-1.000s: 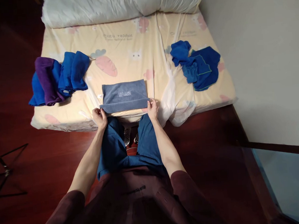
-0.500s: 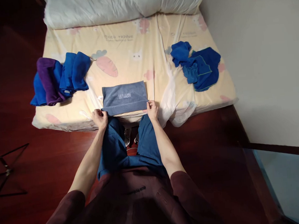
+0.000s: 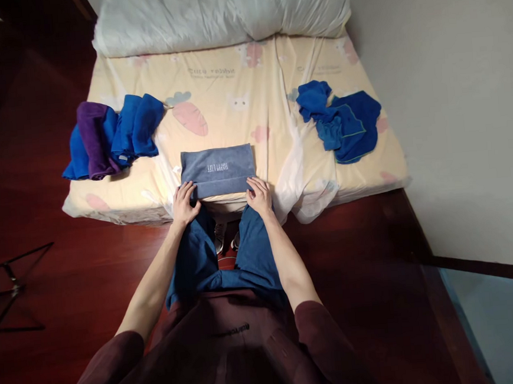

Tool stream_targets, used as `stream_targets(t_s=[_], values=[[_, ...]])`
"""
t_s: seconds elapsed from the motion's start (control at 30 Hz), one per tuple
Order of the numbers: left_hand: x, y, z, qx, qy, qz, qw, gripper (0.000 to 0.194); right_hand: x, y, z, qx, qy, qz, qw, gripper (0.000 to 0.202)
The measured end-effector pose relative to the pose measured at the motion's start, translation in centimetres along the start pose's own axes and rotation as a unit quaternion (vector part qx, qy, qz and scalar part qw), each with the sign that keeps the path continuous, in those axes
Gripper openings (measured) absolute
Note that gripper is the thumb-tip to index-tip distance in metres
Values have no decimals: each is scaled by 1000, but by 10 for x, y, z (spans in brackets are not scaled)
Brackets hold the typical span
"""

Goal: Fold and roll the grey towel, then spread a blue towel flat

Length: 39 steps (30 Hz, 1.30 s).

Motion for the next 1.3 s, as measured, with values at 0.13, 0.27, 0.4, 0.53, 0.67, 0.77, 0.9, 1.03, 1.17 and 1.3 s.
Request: stream_targets(t_s=[0.13,0.27,0.4,0.53,0.67,0.77,0.9,1.03,1.17,1.3], values=[[-4,3,5,46,10,7,999,73,-2,3,-1,-23,-3,37,999,45],[-5,5,8,73,3,1,997,71,-2,5,0,-24,-11,48,999,57],[-3,7,11,78,-14,-9,997,65,-4,8,-3,-53,-17,41,998,55],[0,8,12,81,-24,-18,996,62,-7,9,-7,-87,-20,27,996,54],[3,6,10,89,-21,-20,996,65,-7,6,-9,-101,-24,-11,995,43],[5,3,9,99,-26,-22,995,60,-5,1,-10,-109,-21,-32,993,28],[6,1,12,111,-44,-35,992,48,-2,-5,-15,-121,14,-60,991,28],[3,4,18,134,-79,-62,986,42,-1,-8,-25,-134,27,-86,987,30],[-3,6,26,166,-85,-82,979,39,-4,-8,-31,-140,21,-93,986,31],[-6,5,29,177,-81,-115,974,42,-9,-7,-33,-180,30,-123,976,41]])
Point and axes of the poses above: each hand's wrist, its own y-axis towards the middle knuckle, its own x-axis out of the back of the hand, z = x × y, the point moved 1 cm from there along y, towards the middle knuckle, and after that the axes turned 15 degrees about x, right-handed, at the moved point
